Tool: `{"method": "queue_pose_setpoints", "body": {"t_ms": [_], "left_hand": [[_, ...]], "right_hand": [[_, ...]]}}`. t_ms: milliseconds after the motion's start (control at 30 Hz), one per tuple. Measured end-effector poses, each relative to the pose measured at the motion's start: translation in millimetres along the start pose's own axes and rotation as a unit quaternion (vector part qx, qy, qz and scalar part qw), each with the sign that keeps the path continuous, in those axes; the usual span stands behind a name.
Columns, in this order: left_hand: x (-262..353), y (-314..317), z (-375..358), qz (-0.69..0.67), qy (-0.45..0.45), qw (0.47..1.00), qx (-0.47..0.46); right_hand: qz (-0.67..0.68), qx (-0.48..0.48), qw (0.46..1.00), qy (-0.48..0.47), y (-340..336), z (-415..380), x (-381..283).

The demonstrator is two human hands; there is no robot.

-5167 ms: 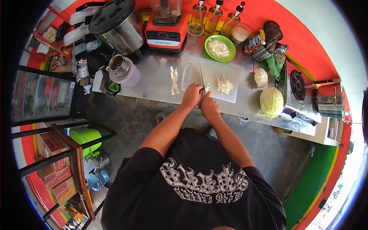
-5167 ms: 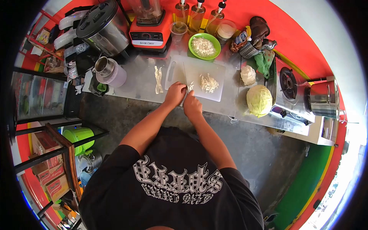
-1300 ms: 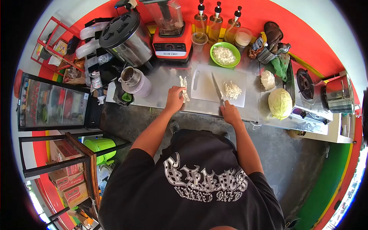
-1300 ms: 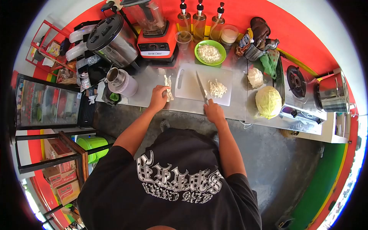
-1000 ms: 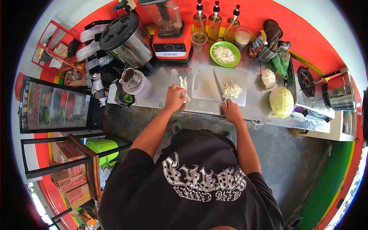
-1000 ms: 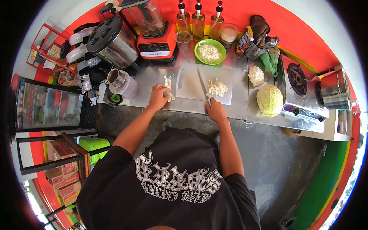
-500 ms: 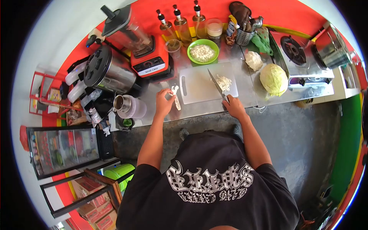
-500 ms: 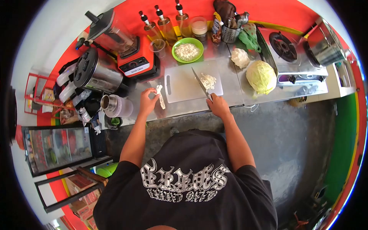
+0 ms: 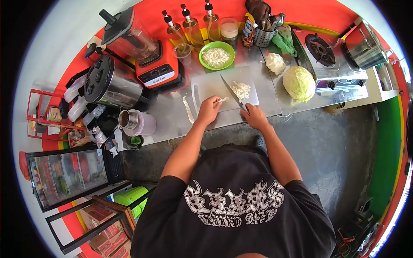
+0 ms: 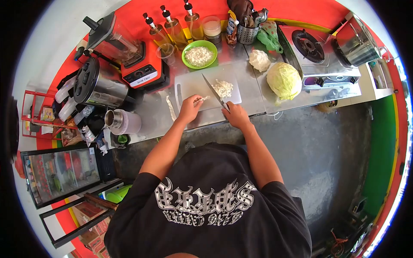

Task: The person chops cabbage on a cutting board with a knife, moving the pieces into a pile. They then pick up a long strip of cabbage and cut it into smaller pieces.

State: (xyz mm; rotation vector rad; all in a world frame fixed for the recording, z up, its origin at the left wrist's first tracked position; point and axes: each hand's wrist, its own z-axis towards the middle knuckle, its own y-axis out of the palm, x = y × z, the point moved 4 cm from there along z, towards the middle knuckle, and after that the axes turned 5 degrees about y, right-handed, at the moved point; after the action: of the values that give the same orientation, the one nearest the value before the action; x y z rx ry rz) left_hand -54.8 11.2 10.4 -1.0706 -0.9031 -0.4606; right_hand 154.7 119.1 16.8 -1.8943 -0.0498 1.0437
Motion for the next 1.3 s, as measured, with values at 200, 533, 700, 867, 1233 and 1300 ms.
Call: {"method": "queue_pose_setpoints", "body": {"t_ms": [200,533,700,867,1233,1300], "left_hand": [[4.5,-1.1,0.3,0.124,0.058,0.991,0.006],[15.2,3.5,2.4,0.137,0.108,0.985,-0.012],[14.4,12.5,4.6,0.160,0.071,0.983,-0.053],[26.0,7.0,-5.4,0.173,0.086,0.979,-0.060],[29.7,15.3,-2.2,0.243,0.066,0.964,-0.083],[26.4,18.8,3.4,0.243,0.045,0.965,-0.093]], "right_hand": [[0.008,0.005,1.000,-0.012,0.9,-2.3,-6.0],[-0.045,-0.024,0.999,0.002,8.4,7.0,-36.6],[-0.087,-0.022,0.996,0.025,4.9,2.6,-46.7],[-0.122,-0.046,0.991,0.032,5.2,-7.4,-50.0],[-0.165,-0.099,0.980,0.056,24.7,-14.1,-53.5],[-0.190,-0.105,0.974,0.062,23.1,-11.1,-57.1]]}}
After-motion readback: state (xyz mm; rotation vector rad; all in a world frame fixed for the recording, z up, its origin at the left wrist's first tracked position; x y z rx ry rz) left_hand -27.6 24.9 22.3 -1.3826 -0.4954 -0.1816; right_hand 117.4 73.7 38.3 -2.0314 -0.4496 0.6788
